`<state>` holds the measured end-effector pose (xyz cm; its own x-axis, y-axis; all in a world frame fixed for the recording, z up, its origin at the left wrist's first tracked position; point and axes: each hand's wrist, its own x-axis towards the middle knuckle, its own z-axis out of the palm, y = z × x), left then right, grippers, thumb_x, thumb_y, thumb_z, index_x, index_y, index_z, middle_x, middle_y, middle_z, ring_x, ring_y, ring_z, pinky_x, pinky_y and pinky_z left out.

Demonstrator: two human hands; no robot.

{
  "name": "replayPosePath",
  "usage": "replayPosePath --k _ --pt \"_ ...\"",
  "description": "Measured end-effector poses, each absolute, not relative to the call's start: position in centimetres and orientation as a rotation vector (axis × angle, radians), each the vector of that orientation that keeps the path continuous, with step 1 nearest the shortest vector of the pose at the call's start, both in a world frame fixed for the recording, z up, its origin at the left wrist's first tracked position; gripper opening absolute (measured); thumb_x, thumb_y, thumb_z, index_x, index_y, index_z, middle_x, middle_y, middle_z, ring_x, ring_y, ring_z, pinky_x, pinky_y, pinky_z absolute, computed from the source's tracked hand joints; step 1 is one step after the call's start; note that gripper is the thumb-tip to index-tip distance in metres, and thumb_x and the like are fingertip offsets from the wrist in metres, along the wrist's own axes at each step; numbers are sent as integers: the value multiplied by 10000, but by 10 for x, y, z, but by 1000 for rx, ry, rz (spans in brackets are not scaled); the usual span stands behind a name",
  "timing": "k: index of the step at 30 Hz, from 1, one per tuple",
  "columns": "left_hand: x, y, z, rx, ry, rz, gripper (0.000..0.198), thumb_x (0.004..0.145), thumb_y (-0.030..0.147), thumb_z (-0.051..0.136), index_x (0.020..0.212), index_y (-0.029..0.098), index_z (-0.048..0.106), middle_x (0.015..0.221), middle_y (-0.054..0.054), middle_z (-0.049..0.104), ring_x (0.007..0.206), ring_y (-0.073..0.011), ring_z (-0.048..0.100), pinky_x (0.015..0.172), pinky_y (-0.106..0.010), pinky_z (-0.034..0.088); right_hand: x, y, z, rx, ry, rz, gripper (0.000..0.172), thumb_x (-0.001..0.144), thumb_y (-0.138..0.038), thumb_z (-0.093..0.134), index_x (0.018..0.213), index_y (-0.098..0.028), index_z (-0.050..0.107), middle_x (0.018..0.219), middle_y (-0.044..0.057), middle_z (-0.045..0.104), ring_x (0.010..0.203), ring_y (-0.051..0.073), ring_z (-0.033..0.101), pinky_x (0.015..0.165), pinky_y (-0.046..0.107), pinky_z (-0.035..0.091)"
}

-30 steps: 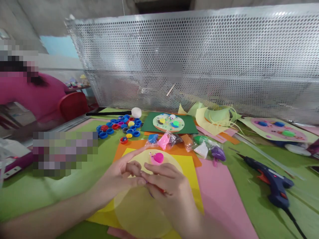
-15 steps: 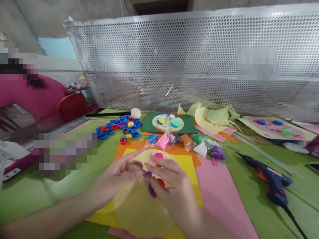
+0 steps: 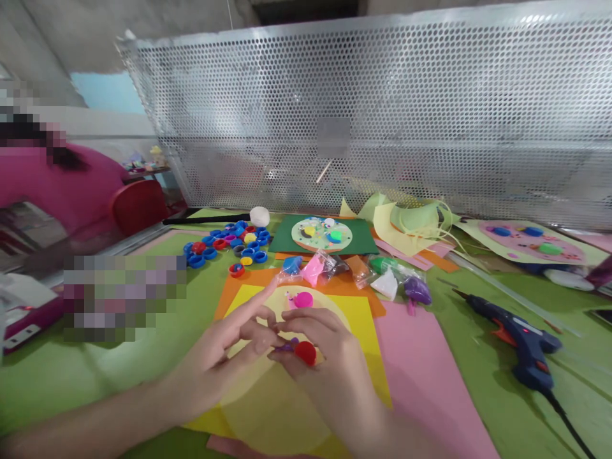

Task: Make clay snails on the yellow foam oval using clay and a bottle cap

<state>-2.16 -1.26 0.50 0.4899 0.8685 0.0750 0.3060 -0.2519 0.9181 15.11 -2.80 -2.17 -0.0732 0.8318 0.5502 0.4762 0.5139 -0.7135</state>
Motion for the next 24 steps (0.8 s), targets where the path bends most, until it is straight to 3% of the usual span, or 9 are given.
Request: replayPosePath --k 4,9,14,17,20,24 --pt "-21 -8 7 1653 1022 807 585 857 452 462 1380 270 273 1017 -52 612 958 -218 585 877 -342 391 154 -26 -20 -1144 -1704 362 125 709 -181 639 818 -226 683 908 40 671 826 173 625 723 311 541" --pt "-22 1 5 1552 967 839 502 868 431 464 1330 268 354 897 -30 688 985 -223 585 919 -371 361 159 -24 -18 -1121 -1684 330 80 747 -197 618 761 -219 693 888 43 672 803 159 633 716 280 547" --pt "-17 1 1 1334 924 781 538 786 421 600 1259 233 426 890 -33 685 969 -224 600 881 -361 386 159 -27 -17 -1013 -1817 336 280 844 -155 490 1046 -263 651 1095 34 630 991 168 576 795 292 529" --pt "-12 -3 1 1159 836 747 517 723 382 681 1173 199 505 845 -26 693 829 -181 638 780 -303 429 157 -29 -16 -981 -1922 290 372 856 -135 466 1162 -316 576 1203 4 573 1073 179 527 848 319 506" --pt "-9 -4 1 1062 815 759 490 694 318 722 1133 198 540 778 -5 698 745 -147 642 736 -273 434 155 -28 -16 -993 -1952 279 421 851 -118 454 1199 -338 542 1231 2 553 1061 188 531 834 339 515" --pt "-13 0 -1 1051 777 758 659 659 274 755 1234 172 451 829 -59 716 830 -208 653 822 -358 437 154 -26 -18 -1003 -1908 276 421 813 -101 483 1148 -336 586 1207 21 573 945 189 582 776 363 539"
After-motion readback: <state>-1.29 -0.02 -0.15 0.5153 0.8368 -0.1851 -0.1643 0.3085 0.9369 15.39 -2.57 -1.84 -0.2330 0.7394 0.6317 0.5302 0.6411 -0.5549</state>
